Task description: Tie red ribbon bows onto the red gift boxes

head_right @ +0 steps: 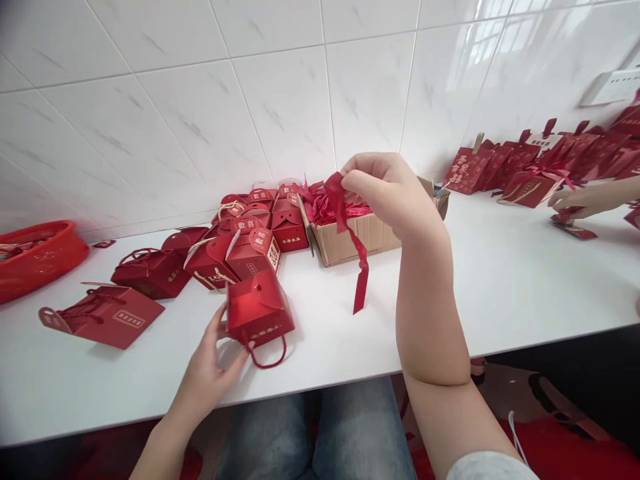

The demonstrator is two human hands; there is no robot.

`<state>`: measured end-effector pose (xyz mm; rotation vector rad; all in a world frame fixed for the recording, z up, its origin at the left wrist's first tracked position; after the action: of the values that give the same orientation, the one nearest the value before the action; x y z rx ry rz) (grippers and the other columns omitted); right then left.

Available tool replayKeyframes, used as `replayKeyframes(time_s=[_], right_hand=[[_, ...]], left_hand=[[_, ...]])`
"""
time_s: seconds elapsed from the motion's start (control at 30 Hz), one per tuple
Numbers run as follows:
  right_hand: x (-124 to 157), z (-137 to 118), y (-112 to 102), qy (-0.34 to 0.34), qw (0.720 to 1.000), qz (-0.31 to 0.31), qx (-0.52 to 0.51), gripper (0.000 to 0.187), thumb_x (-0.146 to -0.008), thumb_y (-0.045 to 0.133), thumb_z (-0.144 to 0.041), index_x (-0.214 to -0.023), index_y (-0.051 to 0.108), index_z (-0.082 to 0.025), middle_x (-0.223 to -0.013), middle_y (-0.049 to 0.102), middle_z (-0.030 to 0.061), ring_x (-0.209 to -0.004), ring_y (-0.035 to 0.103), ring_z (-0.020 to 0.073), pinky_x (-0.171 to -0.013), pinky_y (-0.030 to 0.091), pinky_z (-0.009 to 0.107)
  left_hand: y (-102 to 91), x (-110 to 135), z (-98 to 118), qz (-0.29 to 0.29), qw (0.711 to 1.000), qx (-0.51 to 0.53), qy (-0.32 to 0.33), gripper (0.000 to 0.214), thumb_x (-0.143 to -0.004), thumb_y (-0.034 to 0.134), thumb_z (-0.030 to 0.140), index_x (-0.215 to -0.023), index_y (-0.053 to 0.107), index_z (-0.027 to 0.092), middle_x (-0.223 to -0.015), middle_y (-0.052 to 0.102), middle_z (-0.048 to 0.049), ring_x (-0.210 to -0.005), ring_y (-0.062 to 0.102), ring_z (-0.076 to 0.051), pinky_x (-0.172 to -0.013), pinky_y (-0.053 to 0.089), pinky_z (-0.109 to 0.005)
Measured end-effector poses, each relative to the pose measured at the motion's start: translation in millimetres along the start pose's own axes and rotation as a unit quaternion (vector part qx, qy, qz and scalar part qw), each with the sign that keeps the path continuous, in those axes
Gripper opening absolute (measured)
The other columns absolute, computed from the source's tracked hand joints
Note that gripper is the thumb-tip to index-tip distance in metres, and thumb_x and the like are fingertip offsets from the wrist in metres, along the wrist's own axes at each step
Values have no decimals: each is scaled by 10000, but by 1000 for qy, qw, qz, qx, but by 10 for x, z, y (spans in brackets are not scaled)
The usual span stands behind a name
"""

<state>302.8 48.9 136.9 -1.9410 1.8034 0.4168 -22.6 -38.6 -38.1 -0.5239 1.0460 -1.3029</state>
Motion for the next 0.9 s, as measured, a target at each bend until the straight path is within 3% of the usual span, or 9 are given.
replayKeyframes(time_s=[0.1, 0.23, 0.3, 0.4, 0.47, 0.6, 0.7, 0.8, 0.9], right_hand=[[-52, 47, 105, 30, 994, -71, -81, 158, -796, 575, -187, -642, 546, -176, -653, 512, 24, -636, 500, 134, -593, 419, 265], [-70, 44, 294, 40, 978, -149, -141, 188, -792, 561, -176, -613, 504, -175, -636, 466, 5, -603, 451, 109, -563, 395, 238], [-60, 21, 398, 33, 969, -184, -159, 194, -803, 547, -164, -616, 495, -173, -628, 439, -8, -585, 431, 96, -560, 389, 230], [-39, 0, 510, 29, 959, -226, -168, 217, -822, 534, -153, -615, 473, -172, -600, 396, -25, -538, 394, 83, -524, 362, 226], [-35, 1, 527, 28, 955, -236, -174, 219, -830, 527, -148, -624, 462, -176, -567, 367, -38, -501, 361, 77, -487, 330, 225], [-47, 22, 458, 28, 954, -235, -186, 177, -837, 508, -137, -666, 479, -176, -520, 310, -62, -444, 263, 61, -424, 257, 210], [-46, 41, 389, 37, 953, -244, -178, 163, -841, 512, -141, -681, 497, -172, -508, 238, -77, -420, 166, 45, -382, 161, 200], [-47, 43, 310, 35, 956, -239, -168, 156, -843, 545, -171, -691, 506, -174, -506, 212, -83, -412, 122, 41, -363, 116, 205], [-59, 66, 224, 41, 965, -221, -136, 163, -848, 574, -215, -699, 517, -181, -509, 222, -79, -403, 135, 41, -353, 135, 208]], left_hand=[[14, -124, 142, -29, 998, -8, 46, 602, -867, 471, 235, -1443, 304, 277, -1108, 638, -61, -979, 637, -222, -912, 493, -416], [-246, -347, 409, 82, 992, 85, 50, 388, -854, 513, 263, -1238, 540, 210, -1139, 626, -78, -1099, 593, -258, -980, 454, -425], [-365, -496, 621, 81, 980, 170, 58, 392, -867, 542, 353, -1232, 549, 208, -1219, 608, -88, -1187, 545, -273, -1023, 419, -427], [-437, -758, 991, -22, 937, 341, 77, 620, -915, 437, 485, -1468, 265, 264, -1359, 539, -80, -1315, 445, -260, -1065, 384, -441], [-419, -927, 1209, -108, 895, 428, 64, 637, -926, 368, 544, -1483, 226, 270, -1326, 571, -68, -1308, 458, -249, -1083, 360, -461], [-317, -1165, 1518, -240, 796, 556, 18, 513, -960, 280, 503, -1312, 489, 193, -1067, 678, -85, -1113, 597, -253, -967, 444, -450], [-236, -1208, 1646, -336, 739, 583, -5, 475, -967, 289, 438, -1007, 654, 139, -658, 586, -41, -723, 627, -192, -734, 509, -353], [-204, -1227, 1643, -358, 731, 580, -36, 430, -941, 375, 382, -709, 634, 130, -513, 378, 13, -487, 452, -109, -528, 429, -253], [-239, -1301, 1541, -315, 758, 569, -48, 422, -933, 389, 359, -603, 531, 138, -538, 358, 13, -445, 348, -71, -436, 316, -201]])
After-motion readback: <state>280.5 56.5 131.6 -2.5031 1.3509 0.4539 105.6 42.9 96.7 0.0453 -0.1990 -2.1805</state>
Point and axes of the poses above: each hand's wrist, its own x-axis away from the middle knuckle, its own y-axis out of the palm, z = x × y, the point moved 4 cm from there along -x, towards the middle knuckle
